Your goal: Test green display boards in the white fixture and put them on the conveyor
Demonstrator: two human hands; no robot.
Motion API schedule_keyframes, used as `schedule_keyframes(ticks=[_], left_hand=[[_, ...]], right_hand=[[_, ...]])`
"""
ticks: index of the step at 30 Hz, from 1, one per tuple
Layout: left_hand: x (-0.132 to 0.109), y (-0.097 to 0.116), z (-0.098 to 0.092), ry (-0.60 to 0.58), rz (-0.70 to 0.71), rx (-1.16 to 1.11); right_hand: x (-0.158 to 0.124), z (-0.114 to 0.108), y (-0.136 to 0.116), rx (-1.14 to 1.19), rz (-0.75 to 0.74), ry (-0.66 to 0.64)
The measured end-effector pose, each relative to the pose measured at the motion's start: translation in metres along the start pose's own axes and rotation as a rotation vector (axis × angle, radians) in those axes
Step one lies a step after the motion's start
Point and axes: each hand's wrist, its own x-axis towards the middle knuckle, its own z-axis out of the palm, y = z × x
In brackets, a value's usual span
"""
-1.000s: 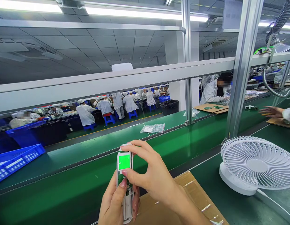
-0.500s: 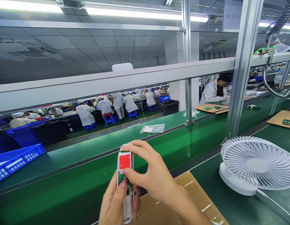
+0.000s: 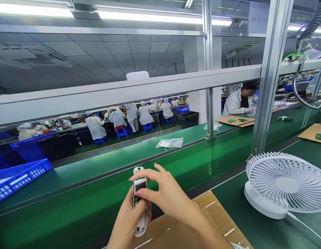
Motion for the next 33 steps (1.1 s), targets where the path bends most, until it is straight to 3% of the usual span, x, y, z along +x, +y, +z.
schedule_keyframes(ticks=[3,6,8,11,16,21,33], left_hand=[[0.009,-0.007,-0.009,0.033,-0.01,-0.046],[0.017,-0.013,-0.02,0.147,-0.005,-0.109],[0.021,-0.016,-0.028,0.246,-0.015,-0.152],[0.022,-0.014,-0.035,0.324,-0.046,-0.224],[0.021,-0.011,-0.036,0.315,-0.068,-0.304],[0.021,-0.013,-0.031,0.304,-0.066,-0.32],[0.022,-0.013,-0.034,0.25,-0.073,-0.321]], right_hand=[[0.011,0.006,0.018,0.127,0.055,0.043],[0.025,0.012,0.054,0.222,0.12,0.275],[0.032,0.017,0.087,0.166,0.205,0.375],[0.033,0.029,0.138,-0.002,0.419,0.294],[0.022,0.049,0.192,-0.067,0.48,0.263],[0.019,0.051,0.205,-0.183,0.423,0.32],[0.017,0.054,0.193,-0.356,0.329,0.376]])
